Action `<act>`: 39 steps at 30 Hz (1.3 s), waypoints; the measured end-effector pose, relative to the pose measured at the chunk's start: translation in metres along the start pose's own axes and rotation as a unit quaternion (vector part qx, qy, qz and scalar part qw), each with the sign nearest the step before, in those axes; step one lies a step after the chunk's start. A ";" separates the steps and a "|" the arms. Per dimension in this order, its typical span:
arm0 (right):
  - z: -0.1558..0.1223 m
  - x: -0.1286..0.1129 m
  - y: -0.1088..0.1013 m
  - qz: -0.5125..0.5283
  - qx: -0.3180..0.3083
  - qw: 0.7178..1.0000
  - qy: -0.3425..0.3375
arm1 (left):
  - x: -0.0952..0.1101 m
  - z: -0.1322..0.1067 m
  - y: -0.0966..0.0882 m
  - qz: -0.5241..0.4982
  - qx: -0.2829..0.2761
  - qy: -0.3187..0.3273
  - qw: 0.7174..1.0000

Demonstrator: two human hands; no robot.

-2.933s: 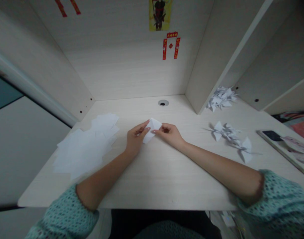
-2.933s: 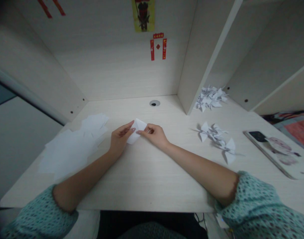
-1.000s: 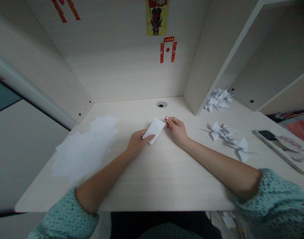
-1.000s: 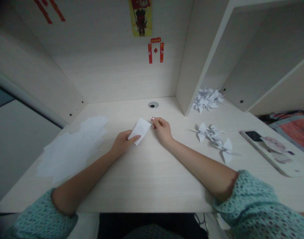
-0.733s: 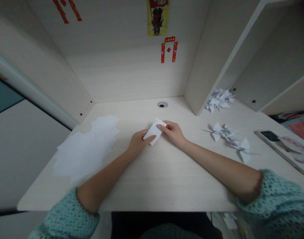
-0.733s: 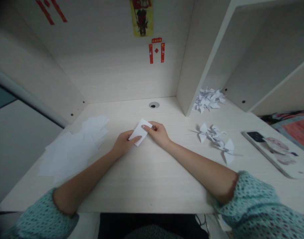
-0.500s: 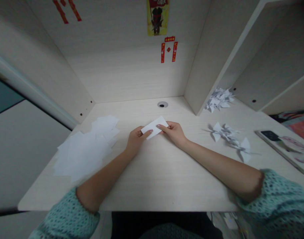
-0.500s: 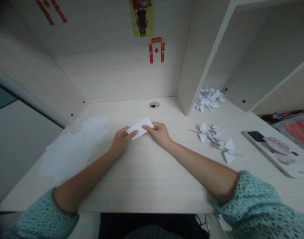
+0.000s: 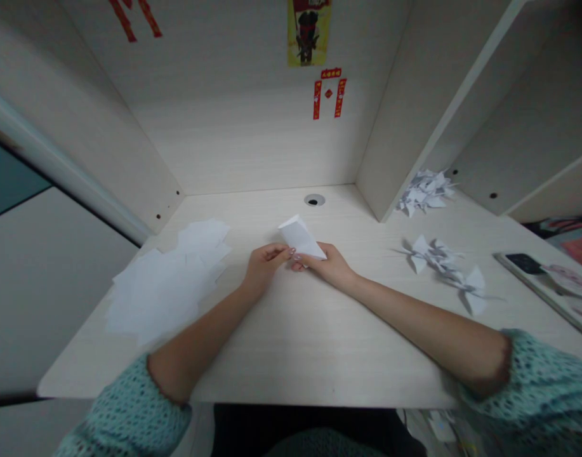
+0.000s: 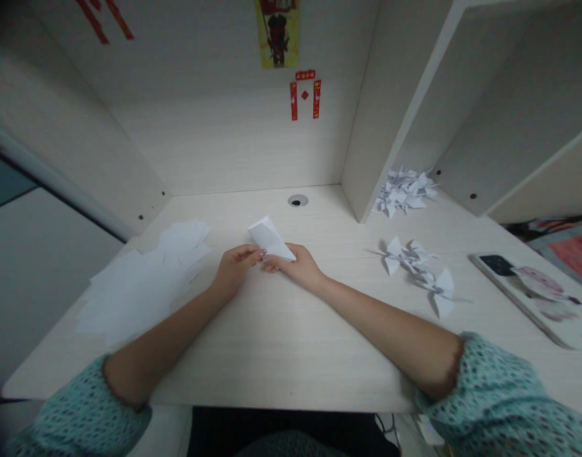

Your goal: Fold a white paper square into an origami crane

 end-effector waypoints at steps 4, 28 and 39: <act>0.001 0.003 -0.002 -0.008 0.010 1.000 0.008 | 0.001 0.000 0.001 -0.002 -0.013 -0.008 1.000; 0.003 0.009 -0.003 -0.036 -0.009 0.999 0.003 | 0.003 -0.001 -0.003 -0.037 0.021 -0.027 0.999; 0.002 0.007 -0.002 -0.060 -0.030 0.998 0.016 | 0.001 0.006 -0.009 -0.179 0.030 -0.031 0.983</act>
Point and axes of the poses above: each hand's wrist, its own z-axis towards the middle knuckle, its own y-axis out of the palm, x = y × z, the point moved 3 cm from there along z, towards the middle knuckle, and after that the axes turned 14 degrees about -y, right-handed, at the moved point
